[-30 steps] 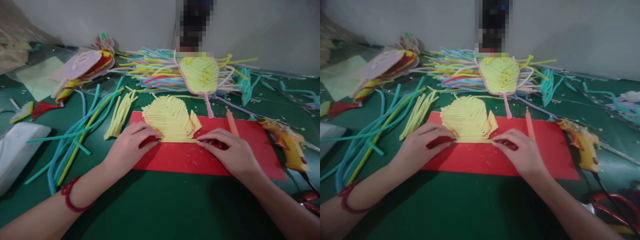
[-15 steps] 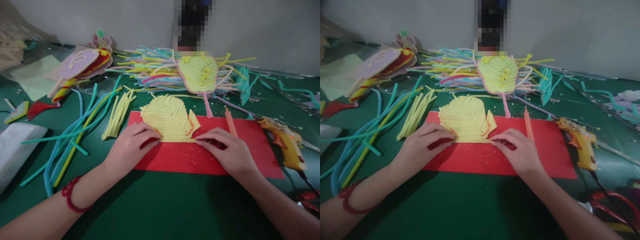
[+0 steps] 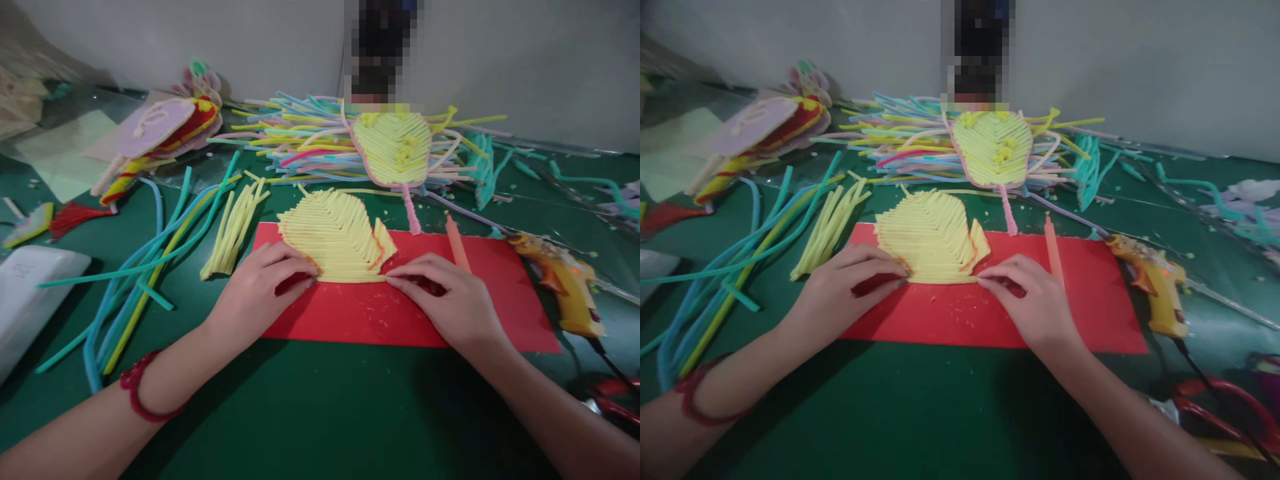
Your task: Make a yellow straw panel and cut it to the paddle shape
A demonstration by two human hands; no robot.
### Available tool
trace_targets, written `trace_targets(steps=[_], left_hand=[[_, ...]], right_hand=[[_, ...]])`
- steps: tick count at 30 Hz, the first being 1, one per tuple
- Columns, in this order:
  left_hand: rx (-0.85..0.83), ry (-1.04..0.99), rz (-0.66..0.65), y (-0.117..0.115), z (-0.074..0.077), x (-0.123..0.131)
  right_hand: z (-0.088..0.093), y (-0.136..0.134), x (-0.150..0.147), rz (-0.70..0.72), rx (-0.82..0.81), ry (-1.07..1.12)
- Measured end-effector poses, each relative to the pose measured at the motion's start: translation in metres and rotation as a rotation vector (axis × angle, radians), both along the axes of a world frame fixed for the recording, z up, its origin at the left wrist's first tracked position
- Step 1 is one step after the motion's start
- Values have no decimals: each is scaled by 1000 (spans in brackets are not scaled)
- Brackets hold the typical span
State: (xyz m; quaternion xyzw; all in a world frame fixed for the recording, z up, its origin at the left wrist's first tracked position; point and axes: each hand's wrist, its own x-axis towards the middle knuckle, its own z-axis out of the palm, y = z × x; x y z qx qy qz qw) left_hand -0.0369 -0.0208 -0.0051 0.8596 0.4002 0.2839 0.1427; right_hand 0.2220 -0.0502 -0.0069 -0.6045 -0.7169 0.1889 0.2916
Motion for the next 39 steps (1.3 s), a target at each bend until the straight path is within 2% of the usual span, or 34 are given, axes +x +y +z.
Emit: trace_targets(steps=[39], left_hand=[[23, 45, -5, 0, 3, 4]], right_hand=[[-2, 0, 1, 4, 22, -42]])
